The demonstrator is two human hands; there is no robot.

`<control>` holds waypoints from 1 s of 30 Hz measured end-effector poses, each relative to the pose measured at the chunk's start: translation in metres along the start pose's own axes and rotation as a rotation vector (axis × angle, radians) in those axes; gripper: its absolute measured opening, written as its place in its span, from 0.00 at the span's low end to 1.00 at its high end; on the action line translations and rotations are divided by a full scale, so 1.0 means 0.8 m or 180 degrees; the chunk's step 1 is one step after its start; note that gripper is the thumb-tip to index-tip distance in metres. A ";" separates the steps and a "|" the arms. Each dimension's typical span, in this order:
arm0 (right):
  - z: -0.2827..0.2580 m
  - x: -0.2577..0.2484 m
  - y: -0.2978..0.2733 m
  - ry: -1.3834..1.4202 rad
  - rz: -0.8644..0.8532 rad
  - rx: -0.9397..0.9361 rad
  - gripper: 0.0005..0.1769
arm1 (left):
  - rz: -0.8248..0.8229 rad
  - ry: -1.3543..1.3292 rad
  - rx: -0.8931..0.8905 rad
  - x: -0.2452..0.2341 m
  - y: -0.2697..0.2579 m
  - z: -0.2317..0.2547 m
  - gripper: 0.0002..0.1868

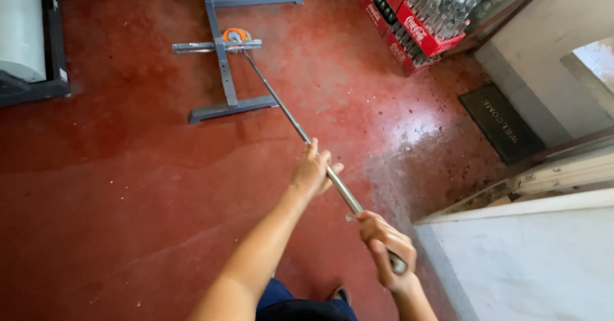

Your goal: Mopping the floor and cleaning around gym equipment.

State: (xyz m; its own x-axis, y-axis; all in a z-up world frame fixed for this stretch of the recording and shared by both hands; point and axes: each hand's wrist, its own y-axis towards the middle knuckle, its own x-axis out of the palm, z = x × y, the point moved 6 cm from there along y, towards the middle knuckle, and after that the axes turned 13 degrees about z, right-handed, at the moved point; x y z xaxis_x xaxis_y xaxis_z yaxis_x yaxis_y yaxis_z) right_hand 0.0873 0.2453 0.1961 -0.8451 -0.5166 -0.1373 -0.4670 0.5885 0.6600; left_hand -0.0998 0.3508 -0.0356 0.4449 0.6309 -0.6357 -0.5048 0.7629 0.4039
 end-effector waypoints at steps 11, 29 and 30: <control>-0.091 -0.290 0.022 0.0174 -0.1314 -0.0759 0.14 | 0.0488 0.0062 0.0230 0.016 -0.017 0.321 0.12; 0.163 -0.387 0.208 0.1006 -0.0569 -0.0199 0.25 | 0.1239 -0.0399 0.0588 0.110 0.180 0.403 0.12; 0.168 -0.386 0.225 0.0921 -0.0474 -0.0201 0.25 | 0.1241 -0.0411 0.0622 0.117 0.202 0.399 0.15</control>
State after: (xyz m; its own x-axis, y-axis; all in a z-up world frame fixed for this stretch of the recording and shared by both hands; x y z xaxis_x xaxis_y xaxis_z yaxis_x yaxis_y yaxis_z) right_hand 0.2291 0.5946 0.2583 -0.6555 -0.7547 -0.0262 -0.5552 0.4581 0.6943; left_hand 0.0965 0.5780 0.1805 0.3442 0.8793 -0.3291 -0.5094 0.4694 0.7212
